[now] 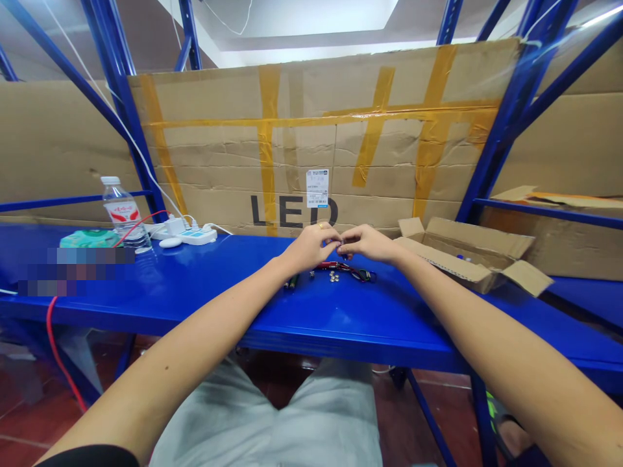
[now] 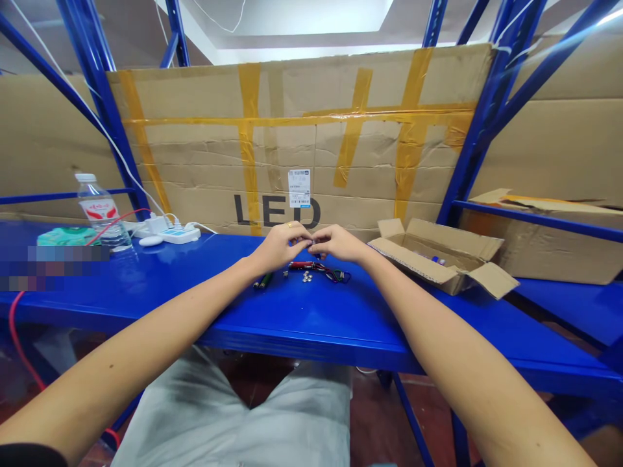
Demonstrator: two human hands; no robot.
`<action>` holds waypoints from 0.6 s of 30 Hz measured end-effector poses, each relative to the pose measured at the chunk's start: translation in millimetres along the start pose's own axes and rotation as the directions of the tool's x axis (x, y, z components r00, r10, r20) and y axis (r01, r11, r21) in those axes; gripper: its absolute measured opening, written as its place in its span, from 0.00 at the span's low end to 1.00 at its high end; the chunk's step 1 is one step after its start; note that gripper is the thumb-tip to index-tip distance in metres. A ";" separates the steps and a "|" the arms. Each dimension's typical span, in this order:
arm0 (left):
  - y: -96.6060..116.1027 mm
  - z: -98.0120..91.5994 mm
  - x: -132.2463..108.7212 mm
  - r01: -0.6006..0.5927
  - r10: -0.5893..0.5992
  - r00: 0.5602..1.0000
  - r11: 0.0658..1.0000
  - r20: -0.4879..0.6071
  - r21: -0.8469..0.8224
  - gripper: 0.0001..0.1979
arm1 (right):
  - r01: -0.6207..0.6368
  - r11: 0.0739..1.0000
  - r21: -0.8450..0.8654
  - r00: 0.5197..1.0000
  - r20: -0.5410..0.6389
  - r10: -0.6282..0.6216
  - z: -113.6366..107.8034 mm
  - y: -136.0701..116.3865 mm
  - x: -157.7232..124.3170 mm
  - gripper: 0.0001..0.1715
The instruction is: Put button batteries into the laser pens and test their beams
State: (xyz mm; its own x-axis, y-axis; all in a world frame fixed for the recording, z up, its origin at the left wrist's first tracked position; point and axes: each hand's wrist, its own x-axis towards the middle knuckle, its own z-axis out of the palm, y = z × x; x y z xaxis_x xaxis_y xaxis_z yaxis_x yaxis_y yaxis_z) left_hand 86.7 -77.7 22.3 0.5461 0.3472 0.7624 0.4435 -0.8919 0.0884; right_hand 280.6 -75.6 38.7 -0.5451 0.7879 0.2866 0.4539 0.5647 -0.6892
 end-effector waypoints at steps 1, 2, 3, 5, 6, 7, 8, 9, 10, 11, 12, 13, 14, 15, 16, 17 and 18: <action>-0.9 -2.3 -0.2 -0.002 0.003 1.000 1.000 0.029 -0.007 0.07 | -0.001 1.000 -0.008 1.000 0.005 0.001 -0.1 0.9 0.3 0.15; -1.9 -5.3 -0.5 -0.007 0.008 0.998 1.000 0.062 -0.013 0.08 | -0.005 1.000 -0.023 1.000 0.010 0.005 -0.2 1.6 0.6 0.15; -2.9 -9.1 -0.9 -0.007 0.008 0.995 1.000 0.095 -0.018 0.09 | -0.011 0.999 -0.044 1.000 0.014 0.012 -0.2 2.2 0.8 0.15; -4.8 -18.6 -1.8 0.028 -0.028 0.986 1.000 0.162 -0.004 0.10 | -0.024 0.997 -0.077 0.999 0.022 0.025 -0.1 2.6 1.1 0.14; -5.5 -23.8 -2.5 0.060 -0.063 0.974 0.998 0.219 0.018 0.10 | -0.026 0.996 -0.090 0.999 0.026 0.029 -0.1 2.5 1.2 0.14; -6.1 -28.8 -3.2 0.092 -0.098 0.946 0.995 0.309 0.034 0.10 | -0.025 0.994 -0.102 0.999 0.028 0.028 -0.1 2.4 1.4 0.14; -6.4 -33.3 -4.1 0.124 -0.140 0.902 0.990 0.409 0.065 0.08 | -0.020 0.993 -0.115 0.999 0.028 0.023 -0.1 2.2 1.5 0.15; -6.4 -37.0 -5.0 0.155 -0.187 0.837 0.982 0.514 0.105 0.07 | -0.011 0.991 -0.130 1.000 0.026 0.015 0.0 2.2 1.6 0.15; -6.3 -39.4 -5.9 0.189 -0.240 0.772 0.971 0.588 0.148 0.06 | -0.001 0.990 -0.144 1.000 0.025 0.005 0.1 2.3 1.9 0.15; -6.2 -40.6 -6.7 0.209 -0.283 0.721 0.959 0.633 0.191 0.06 | 0.009 0.987 -0.157 1.000 0.023 -0.006 0.3 2.8 2.1 0.14; -6.0 -40.5 -7.4 0.218 -0.313 0.686 0.950 0.656 0.226 0.05 | 0.019 0.986 -0.166 1.000 0.022 -0.016 0.6 3.4 2.5 0.14; -6.0 -39.4 -7.9 0.216 -0.329 0.674 0.944 0.661 0.250 0.04 | 0.026 0.985 -0.169 1.000 0.020 -0.023 0.9 4.2 2.9 0.14; -6.2 -37.6 -8.3 0.205 -0.331 0.677 0.943 0.657 0.264 0.03 | 0.033 0.985 -0.169 0.999 0.019 -0.030 1.3 5.1 3.3 0.14; -6.7 -35.3 -8.6 0.191 -0.324 0.687 0.944 0.651 0.269 0.03 | 0.039 0.985 -0.168 0.999 0.019 -0.037 1.8 6.1 3.6 0.14; -7.3 -33.1 -8.7 0.182 -0.315 0.694 0.947 0.648 0.267 0.04 | 0.045 0.985 -0.166 0.999 0.020 -0.042 2.2 6.9 3.9 0.14; -8.1 -31.2 -8.8 0.181 -0.311 0.695 0.948 0.649 0.260 0.04 | 0.050 0.985 -0.164 0.999 0.023 -0.047 2.6 7.7 4.1 0.14; -8.8 -29.7 -8.8 0.187 -0.309 0.691 0.950 0.654 0.250 0.04 | 0.053 0.985 -0.164 0.998 0.027 -0.049 2.9 8.3 4.2 0.14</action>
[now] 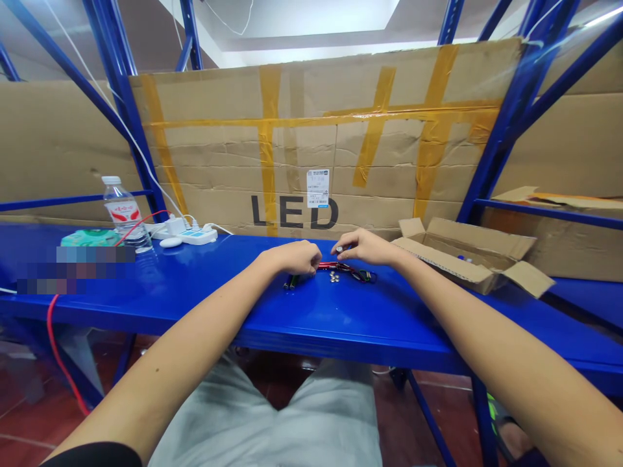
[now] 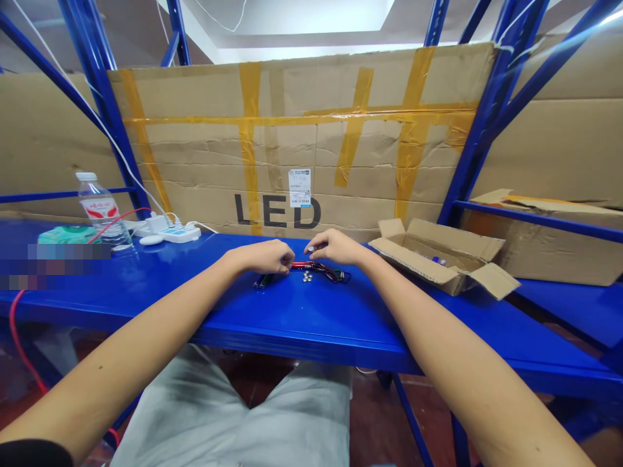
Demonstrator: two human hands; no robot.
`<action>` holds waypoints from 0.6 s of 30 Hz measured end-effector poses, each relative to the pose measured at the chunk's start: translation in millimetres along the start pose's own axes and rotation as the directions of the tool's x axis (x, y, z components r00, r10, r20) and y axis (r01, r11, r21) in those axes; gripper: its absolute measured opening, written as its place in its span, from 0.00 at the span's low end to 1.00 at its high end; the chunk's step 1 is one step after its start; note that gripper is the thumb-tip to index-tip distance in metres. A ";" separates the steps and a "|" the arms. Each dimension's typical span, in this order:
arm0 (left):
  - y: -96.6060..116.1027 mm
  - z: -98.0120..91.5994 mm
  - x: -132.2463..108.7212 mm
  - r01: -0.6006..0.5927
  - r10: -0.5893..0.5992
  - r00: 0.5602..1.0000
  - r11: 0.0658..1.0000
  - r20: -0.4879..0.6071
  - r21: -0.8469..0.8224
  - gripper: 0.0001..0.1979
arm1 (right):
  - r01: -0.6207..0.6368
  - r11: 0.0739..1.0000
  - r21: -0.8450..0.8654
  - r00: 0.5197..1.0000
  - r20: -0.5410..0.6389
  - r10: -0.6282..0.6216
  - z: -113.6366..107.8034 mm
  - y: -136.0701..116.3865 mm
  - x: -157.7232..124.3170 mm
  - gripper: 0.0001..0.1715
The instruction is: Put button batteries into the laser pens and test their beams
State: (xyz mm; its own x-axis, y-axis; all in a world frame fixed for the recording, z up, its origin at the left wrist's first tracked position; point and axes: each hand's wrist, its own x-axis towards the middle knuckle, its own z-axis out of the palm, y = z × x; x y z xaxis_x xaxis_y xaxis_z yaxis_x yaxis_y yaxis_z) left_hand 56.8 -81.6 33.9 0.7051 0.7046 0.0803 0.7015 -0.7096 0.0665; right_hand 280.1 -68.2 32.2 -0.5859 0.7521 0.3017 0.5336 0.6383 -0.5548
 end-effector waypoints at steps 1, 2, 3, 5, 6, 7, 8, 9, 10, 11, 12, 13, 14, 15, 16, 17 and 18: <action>-0.3 0.6 0.8 0.000 0.000 1.000 1.000 0.012 -0.017 0.04 | 0.002 1.000 -0.001 1.000 0.004 -0.002 0.3 0.5 0.0 0.14; -0.5 0.8 1.3 0.000 0.001 1.000 0.999 0.027 -0.038 0.03 | 0.003 1.000 -0.003 1.000 0.009 -0.003 0.4 0.9 0.1 0.14; -0.4 0.6 1.5 -0.004 0.006 1.000 0.998 0.029 -0.060 0.03 | 0.005 1.000 -0.005 1.000 0.013 -0.005 0.5 1.3 0.1 0.14; 0.6 -0.8 1.9 -0.039 0.035 0.999 0.994 -0.041 -0.106 0.05 | 0.017 1.000 -0.013 1.000 0.019 -0.016 0.6 2.0 0.2 0.16; 1.5 -1.8 2.3 -0.065 0.048 0.991 0.989 -0.121 -0.134 0.06 | 0.030 0.999 -0.022 0.999 0.021 -0.030 0.7 2.3 0.4 0.17; 2.6 -2.6 3.0 -0.092 0.054 0.973 0.982 -0.225 -0.163 0.07 | 0.046 0.998 -0.030 0.999 0.021 -0.046 1.0 2.5 0.6 0.18; 3.8 -3.2 4.1 -0.117 0.047 0.941 0.974 -0.336 -0.192 0.08 | 0.061 0.997 -0.038 0.998 0.018 -0.061 1.5 2.8 0.8 0.19; 4.9 -3.5 5.3 -0.135 0.027 0.900 0.966 -0.435 -0.220 0.08 | 0.073 0.996 -0.047 0.997 0.015 -0.073 2.2 2.9 0.9 0.20; 6.0 -3.3 6.8 -0.145 -0.001 0.860 0.958 -0.511 -0.246 0.08 | 0.080 0.995 -0.053 0.997 0.015 -0.079 3.1 3.1 1.1 0.21; 6.8 -2.5 8.4 -0.151 -0.027 0.827 0.952 -0.561 -0.267 0.08 | 0.082 0.995 -0.057 0.997 0.017 -0.081 4.1 3.3 1.2 0.21; 7.3 -1.3 9.9 -0.159 -0.040 0.807 0.946 -0.589 -0.281 0.07 | 0.083 0.995 -0.059 0.996 0.020 -0.081 5.1 3.4 1.4 0.22; 7.5 0.3 11.3 -0.168 -0.044 0.798 0.942 -0.601 -0.291 0.07 | 0.087 0.994 -0.061 0.996 0.024 -0.086 6.1 3.7 1.5 0.22; 7.4 2.1 12.5 -0.177 -0.043 0.796 0.937 -0.603 -0.300 0.07 | 0.099 0.993 -0.065 0.995 0.025 -0.097 6.9 4.0 1.7 0.22; 7.1 3.9 13.4 -0.186 -0.043 0.798 0.932 -0.601 -0.312 0.07 | 0.117 0.991 -0.067 0.993 0.017 -0.116 7.5 4.5 2.0 0.21; 6.6 5.6 14.1 -0.193 -0.047 0.798 0.925 -0.602 -0.328 0.07 | 0.137 0.988 -0.068 0.990 0.002 -0.138 7.9 5.1 2.4 0.21; 6.0 6.9 14.7 -0.201 -0.058 0.795 0.914 -0.604 -0.351 0.06 | 0.158 0.985 -0.069 0.987 -0.015 -0.159 8.1 5.8 2.9 0.20; 5.4 8.0 15.2 -0.210 -0.073 0.793 0.899 -0.604 -0.385 0.06 | 0.174 0.982 -0.069 0.984 -0.029 -0.177 8.3 6.7 3.4 0.20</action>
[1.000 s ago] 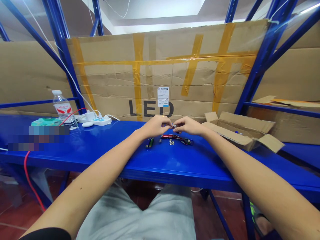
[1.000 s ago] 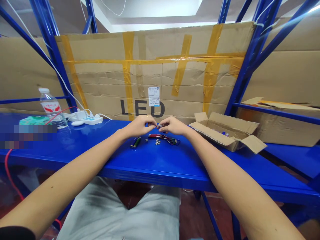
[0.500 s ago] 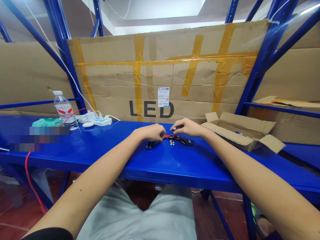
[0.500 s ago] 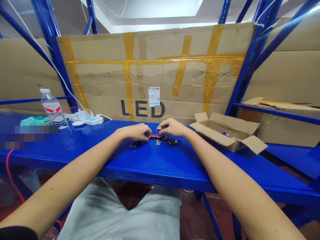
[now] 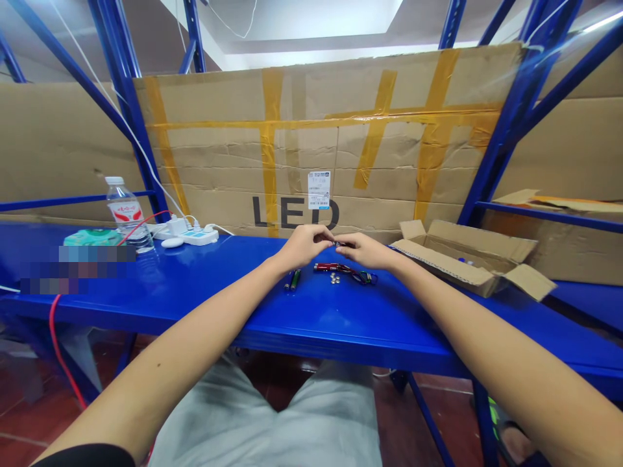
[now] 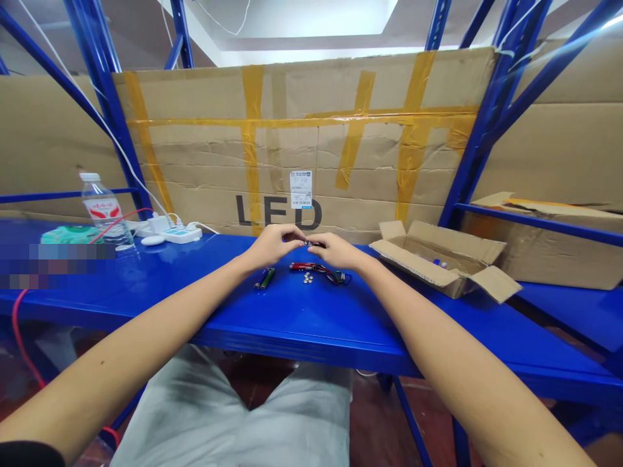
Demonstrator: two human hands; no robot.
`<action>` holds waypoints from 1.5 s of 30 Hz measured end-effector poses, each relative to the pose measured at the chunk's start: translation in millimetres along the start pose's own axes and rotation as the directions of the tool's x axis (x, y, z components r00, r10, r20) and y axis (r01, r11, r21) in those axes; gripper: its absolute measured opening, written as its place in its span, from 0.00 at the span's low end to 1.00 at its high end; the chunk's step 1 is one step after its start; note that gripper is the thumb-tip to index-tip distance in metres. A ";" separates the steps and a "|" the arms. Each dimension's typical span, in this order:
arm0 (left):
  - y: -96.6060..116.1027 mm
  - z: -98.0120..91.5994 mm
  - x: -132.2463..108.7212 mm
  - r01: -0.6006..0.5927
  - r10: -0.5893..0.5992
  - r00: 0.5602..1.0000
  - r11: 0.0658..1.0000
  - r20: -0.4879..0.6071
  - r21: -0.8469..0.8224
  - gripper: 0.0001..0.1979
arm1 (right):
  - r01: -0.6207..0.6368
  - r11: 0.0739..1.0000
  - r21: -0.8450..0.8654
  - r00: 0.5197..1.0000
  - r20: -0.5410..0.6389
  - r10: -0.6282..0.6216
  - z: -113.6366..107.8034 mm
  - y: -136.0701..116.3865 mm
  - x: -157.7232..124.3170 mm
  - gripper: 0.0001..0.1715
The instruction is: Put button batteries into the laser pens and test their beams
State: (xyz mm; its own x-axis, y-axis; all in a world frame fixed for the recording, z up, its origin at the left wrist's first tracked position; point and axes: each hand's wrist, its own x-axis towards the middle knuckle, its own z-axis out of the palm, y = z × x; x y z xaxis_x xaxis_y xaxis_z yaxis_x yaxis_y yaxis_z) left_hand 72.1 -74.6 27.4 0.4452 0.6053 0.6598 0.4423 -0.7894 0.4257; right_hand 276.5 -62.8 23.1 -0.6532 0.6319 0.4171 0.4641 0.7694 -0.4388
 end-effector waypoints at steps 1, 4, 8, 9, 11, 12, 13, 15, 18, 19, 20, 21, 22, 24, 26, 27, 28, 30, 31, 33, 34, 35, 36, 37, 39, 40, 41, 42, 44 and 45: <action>-1.1 0.5 0.0 0.015 -0.015 1.000 0.999 -0.002 -0.046 0.05 | 0.013 1.000 0.001 1.000 -0.007 -0.013 0.3 1.0 0.4 0.19; -5.2 1.1 1.3 0.056 -0.052 0.998 0.979 0.025 -0.196 0.04 | 0.040 0.999 -0.010 0.999 -0.011 -0.040 2.1 3.1 1.5 0.15; -12.6 0.1 4.0 0.129 -0.132 0.991 0.934 0.013 -0.332 0.07 | 0.044 0.999 -0.031 0.981 -0.189 -0.049 6.5 0.7 2.1 0.12; -14.1 -0.5 4.4 0.148 -0.156 0.988 0.924 0.008 -0.352 0.08 | 0.043 0.999 -0.025 0.969 -0.243 -0.048 7.4 -1.1 2.0 0.13; -15.7 -2.2 4.5 0.177 -0.183 0.983 0.908 0.021 -0.381 0.09 | 0.043 0.999 -0.024 0.950 -0.307 -0.048 8.5 -5.8 1.5 0.12; -15.7 -3.2 4.4 0.184 -0.184 0.982 0.902 0.038 -0.390 0.10 | 0.044 0.998 -0.033 0.947 -0.317 -0.052 8.7 -8.3 1.1 0.11; -15.4 -4.1 4.1 0.186 -0.179 0.982 0.898 0.056 -0.398 0.10 | 0.045 0.998 -0.045 0.945 -0.321 -0.057 8.8 -10.6 0.7 0.09; -14.0 -5.7 3.5 0.179 -0.161 0.984 0.901 0.079 -0.394 0.10 | 0.051 0.997 -0.062 0.939 -0.336 -0.069 8.6 -13.8 -0.2 0.07; -12.6 -6.6 2.4 0.130 -0.111 0.991 0.933 0.074 -0.337 0.08 | 0.067 0.995 -0.080 0.935 -0.342 -0.091 8.3 -14.6 -1.0 0.04; -12.5 -6.4 1.9 0.104 -0.088 0.994 0.946 0.068 -0.306 0.08 | 0.070 0.993 -0.092 0.939 -0.332 -0.096 8.1 -14.2 -1.2 0.03; -12.5 -5.9 1.3 0.079 -0.064 0.996 0.959 0.062 -0.272 0.07 | 0.070 0.992 -0.104 0.943 -0.316 -0.100 7.9 -13.8 -1.4 0.02; -12.6 -5.2 0.7 0.053 -0.042 0.998 0.971 0.054 -0.233 0.06 | 0.068 0.991 -0.117 0.948 -0.302 -0.101 7.5 -13.3 -1.6 0.02; -12.7 -4.2 0.0 0.030 -0.022 0.999 0.981 0.044 -0.191 0.05 | 0.064 0.989 -0.131 0.952 -0.289 -0.100 7.1 -13.1 -1.8 0.02; -12.6 -1.9 -1.2 -0.007 0.009 1.000 0.995 0.023 -0.104 0.05 | 0.050 0.986 -0.159 0.960 -0.266 -0.092 6.3 -13.1 -2.1 0.03; -12.3 0.1 -2.2 -0.032 0.032 0.999 0.999 0.005 -0.029 0.05 | 0.038 0.983 -0.182 0.970 -0.229 -0.080 6.0 -13.7 -2.0 0.06; -12.0 0.8 -2.5 -0.039 0.039 0.999 0.999 0.001 -0.002 0.05 | 0.038 0.981 -0.189 0.975 -0.206 -0.077 6.1 -14.1 -1.9 0.08; -11.9 1.3 -2.7 -0.044 0.044 0.999 0.999 0.002 0.016 0.05 | 0.044 0.980 -0.195 0.979 -0.188 -0.081 6.5 -14.3 -1.6 0.09; -11.6 1.6 -2.9 -0.050 0.050 0.999 0.998 0.008 0.033 0.05 | 0.064 0.976 -0.209 0.977 -0.186 -0.104 7.9 -14.4 -1.0 0.07; -11.5 1.4 -2.9 -0.050 0.049 0.999 0.998 0.009 0.033 0.05 | 0.071 0.975 -0.213 0.972 -0.204 -0.116 8.7 -14.3 -0.8 0.03; -11.3 0.9 -2.7 -0.043 0.042 0.999 0.999 0.009 0.026 0.05 | 0.080 0.975 -0.207 0.958 -0.256 -0.133 10.2 -13.8 -0.5 0.06; -11.2 0.6 -2.5 -0.039 0.038 0.999 0.999 0.009 0.021 0.05 | 0.085 0.977 -0.196 0.951 -0.275 -0.138 10.7 -13.5 -0.6 0.08; -11.3 0.3 -2.4 -0.036 0.036 0.999 0.999 0.011 0.016 0.05 | 0.092 0.978 -0.186 0.947 -0.287 -0.144 11.0 -13.4 -0.7 0.08; -11.3 0.1 -2.3 -0.036 0.035 0.999 0.999 0.014 0.012 0.05 | 0.102 0.979 -0.178 0.944 -0.292 -0.152 10.9 -13.3 -0.8 0.07; -11.5 -0.1 -2.2 -0.036 0.036 0.999 0.999 0.017 0.008 0.05 | 0.113 0.978 -0.173 0.943 -0.292 -0.161 10.6 -13.4 -1.0 0.06; -12.3 -0.3 -2.3 -0.042 0.042 0.999 0.999 0.021 0.007 0.04 | 0.130 0.978 -0.164 0.943 -0.284 -0.173 9.4 -13.9 -1.1 0.05; -12.7 -0.2 -2.4 -0.048 0.048 0.999 0.999 0.024 0.013 0.04 | 0.135 0.978 -0.162 0.945 -0.275 -0.176 8.7 -14.2 -1.1 0.05; -13.2 -0.1 -2.7 -0.056 0.055 0.998 0.998 0.029 0.022 0.04 | 0.137 0.977 -0.162 0.948 -0.265 -0.177 8.0 -14.4 -1.0 0.05; -13.5 0.0 -2.9 -0.065 0.064 0.997 0.997 0.036 0.034 0.04 | 0.134 0.977 -0.166 0.952 -0.253 -0.174 7.5 -14.5 -0.8 0.05; -13.5 0.3 -3.5 -0.082 0.078 0.996 0.995 0.050 0.062 0.05 | 0.114 0.976 -0.183 0.959 -0.238 -0.157 7.1 -14.2 -0.3 0.05; -13.0 0.4 -3.7 -0.087 0.083 0.995 0.993 0.053 0.076 0.05 | 0.098 0.976 -0.193 0.961 -0.238 -0.143 7.2 -13.8 0.0 0.05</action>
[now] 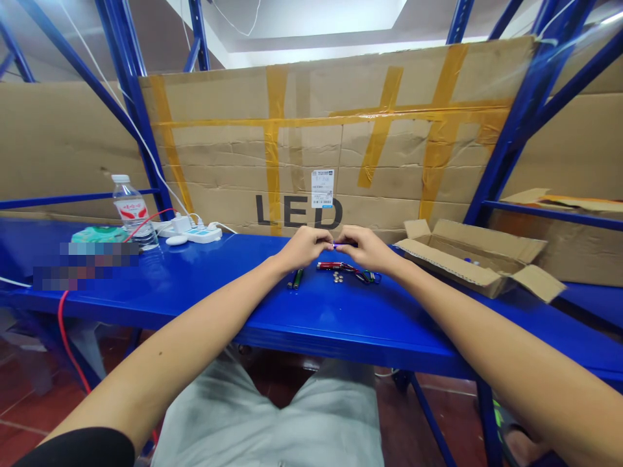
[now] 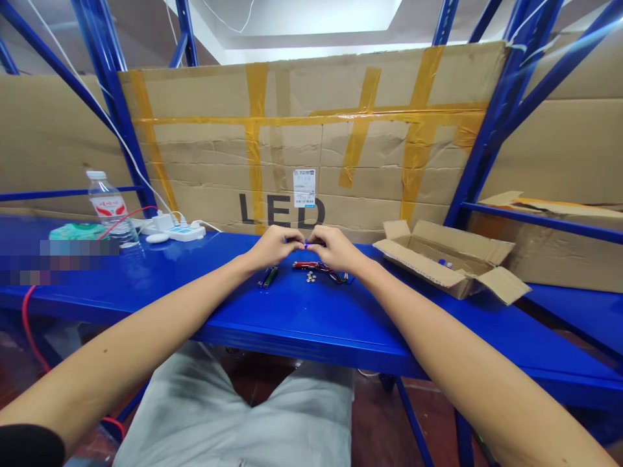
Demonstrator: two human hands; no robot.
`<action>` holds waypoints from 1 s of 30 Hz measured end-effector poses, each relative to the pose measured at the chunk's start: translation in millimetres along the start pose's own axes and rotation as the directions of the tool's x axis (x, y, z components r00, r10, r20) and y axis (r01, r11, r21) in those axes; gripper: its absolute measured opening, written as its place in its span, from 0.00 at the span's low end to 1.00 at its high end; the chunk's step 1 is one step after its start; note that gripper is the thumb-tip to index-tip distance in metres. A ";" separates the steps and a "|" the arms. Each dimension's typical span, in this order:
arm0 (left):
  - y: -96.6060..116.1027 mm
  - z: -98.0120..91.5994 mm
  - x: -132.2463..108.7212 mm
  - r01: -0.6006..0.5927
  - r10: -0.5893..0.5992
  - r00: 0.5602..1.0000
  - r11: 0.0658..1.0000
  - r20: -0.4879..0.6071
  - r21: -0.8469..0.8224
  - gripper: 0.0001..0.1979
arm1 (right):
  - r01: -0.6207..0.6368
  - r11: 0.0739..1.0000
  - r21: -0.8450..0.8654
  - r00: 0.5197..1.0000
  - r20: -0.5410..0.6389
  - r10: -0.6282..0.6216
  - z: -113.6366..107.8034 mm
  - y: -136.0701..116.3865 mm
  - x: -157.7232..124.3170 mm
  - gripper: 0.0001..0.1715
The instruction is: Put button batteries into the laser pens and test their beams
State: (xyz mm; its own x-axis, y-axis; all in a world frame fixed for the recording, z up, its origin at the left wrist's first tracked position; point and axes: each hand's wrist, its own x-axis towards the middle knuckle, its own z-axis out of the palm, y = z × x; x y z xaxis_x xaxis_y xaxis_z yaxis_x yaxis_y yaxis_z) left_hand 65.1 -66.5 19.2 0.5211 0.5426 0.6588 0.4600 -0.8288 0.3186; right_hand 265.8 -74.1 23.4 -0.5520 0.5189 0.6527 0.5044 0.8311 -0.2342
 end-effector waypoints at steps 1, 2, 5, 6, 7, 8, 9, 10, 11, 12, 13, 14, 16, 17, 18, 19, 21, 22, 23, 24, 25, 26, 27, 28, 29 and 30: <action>0.8 0.0 -0.1 -0.004 0.004 1.000 1.000 -0.001 0.012 0.05 | -0.014 1.000 -0.013 1.000 0.002 0.014 0.5 0.4 0.1 0.05; 1.8 -0.1 0.0 -0.010 0.010 1.000 1.000 -0.004 0.020 0.05 | -0.026 0.999 -0.026 1.000 0.009 0.026 1.2 0.7 0.1 0.06; 5.0 -0.6 0.8 -0.039 0.039 0.999 0.999 0.002 0.027 0.05 | -0.053 0.997 -0.063 0.997 0.053 0.056 3.3 1.4 -0.3 0.12; 5.8 -0.8 1.1 -0.046 0.046 0.999 0.999 0.008 0.029 0.05 | -0.056 0.996 -0.072 0.996 0.066 0.061 3.8 1.5 -0.5 0.14; 6.4 -0.9 1.4 -0.050 0.049 0.999 0.998 0.015 0.032 0.05 | -0.057 0.995 -0.079 0.995 0.074 0.063 4.1 1.7 -0.5 0.15; 6.7 -0.9 1.5 -0.050 0.049 0.999 0.998 0.021 0.037 0.05 | -0.057 0.995 -0.082 0.995 0.076 0.064 4.2 2.0 -0.4 0.16; 6.8 -0.8 1.6 -0.049 0.048 0.999 0.998 0.025 0.041 0.05 | -0.057 0.995 -0.082 0.995 0.077 0.063 4.1 2.3 -0.3 0.16; 6.7 -0.6 1.5 -0.049 0.047 0.998 0.998 0.028 0.041 0.05 | -0.055 0.995 -0.083 0.995 0.079 0.061 3.9 2.7 0.0 0.16; 6.3 -0.3 1.3 -0.048 0.047 0.999 0.998 0.028 0.038 0.05 | -0.052 0.995 -0.083 0.995 0.081 0.059 3.8 3.1 0.3 0.16; 5.9 0.1 1.0 -0.044 0.043 0.999 0.998 0.025 0.033 0.05 | -0.049 0.995 -0.084 0.995 0.082 0.055 3.6 3.3 0.6 0.17; 5.3 0.5 0.7 -0.036 0.036 0.999 0.999 0.020 0.027 0.05 | -0.040 0.996 -0.085 0.996 0.079 0.047 3.6 3.5 0.8 0.16; 4.6 0.9 0.4 -0.026 0.025 1.000 0.999 0.013 0.021 0.05 | -0.028 0.996 -0.086 0.997 0.072 0.034 3.7 3.4 0.7 0.15; 3.0 1.3 0.3 0.008 -0.008 1.000 1.000 -0.008 0.007 0.05 | -0.005 0.997 -0.078 0.999 0.042 0.008 4.1 2.9 -0.1 0.08; 2.2 1.1 0.4 0.028 -0.029 0.999 1.000 -0.018 -0.007 0.05 | 0.000 0.997 -0.072 1.000 0.025 0.002 4.3 2.5 -0.9 0.03; 1.6 0.8 0.7 0.048 -0.049 0.999 0.998 -0.024 -0.029 0.05 | 0.003 0.998 -0.069 1.000 0.009 -0.002 4.3 2.2 -1.8 0.06; 1.1 0.2 1.1 0.068 -0.069 0.997 0.996 -0.025 -0.058 0.04 | 0.006 0.998 -0.070 1.000 -0.005 -0.007 4.2 1.9 -2.7 0.10; 0.8 -1.3 1.9 0.103 -0.104 0.995 0.985 0.002 -0.140 0.04 | 0.031 0.996 -0.083 0.999 -0.023 -0.033 3.4 1.6 -4.1 0.11; 1.0 -2.1 2.3 0.117 -0.115 0.993 0.975 0.025 -0.190 0.04 | 0.054 0.994 -0.094 0.998 -0.030 -0.057 2.6 1.4 -4.5 0.09; 1.4 -2.9 2.6 0.132 -0.124 0.991 0.961 0.046 -0.245 0.04 | 0.077 0.992 -0.103 0.996 -0.037 -0.081 1.5 0.9 -4.7 0.08; 2.0 -3.7 2.9 0.148 -0.135 0.989 0.942 0.066 -0.300 0.04 | 0.097 0.990 -0.107 0.994 -0.046 -0.102 0.2 0.1 -4.6 0.07; 2.7 -4.4 3.2 0.167 -0.148 0.986 0.922 0.081 -0.349 0.05 | 0.109 0.988 -0.106 0.992 -0.054 -0.115 -1.3 -1.1 -4.3 0.06; 3.3 -5.1 3.3 0.187 -0.163 0.982 0.902 0.093 -0.390 0.05 | 0.113 0.989 -0.099 0.991 -0.063 -0.120 -2.9 -2.7 -3.8 0.05; 3.9 -5.8 3.4 0.206 -0.180 0.979 0.884 0.101 -0.420 0.06 | 0.115 0.989 -0.089 0.990 -0.071 -0.121 -4.4 -4.6 -3.3 0.05; 4.3 -6.4 3.4 0.221 -0.193 0.975 0.870 0.108 -0.441 0.07 | 0.115 0.991 -0.074 0.990 -0.076 -0.121 -5.9 -6.7 -2.8 0.04; 4.6 -7.0 3.4 0.233 -0.205 0.972 0.860 0.112 -0.454 0.08 | 0.117 0.991 -0.060 0.989 -0.079 -0.122 -7.1 -8.7 -2.3 0.04; 4.7 -7.4 3.4 0.239 -0.212 0.971 0.853 0.112 -0.463 0.09 | 0.124 0.991 -0.047 0.989 -0.080 -0.127 -8.0 -10.5 -1.9 0.04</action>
State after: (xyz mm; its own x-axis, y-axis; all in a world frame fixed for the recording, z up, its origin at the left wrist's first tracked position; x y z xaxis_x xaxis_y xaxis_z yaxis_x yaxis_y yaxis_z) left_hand 63.7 -69.5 28.0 0.4890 0.7175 0.4959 0.1844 -0.6408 0.7452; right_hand 266.9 -85.4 30.4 -0.5567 0.3911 0.7329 0.4625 0.8788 -0.1176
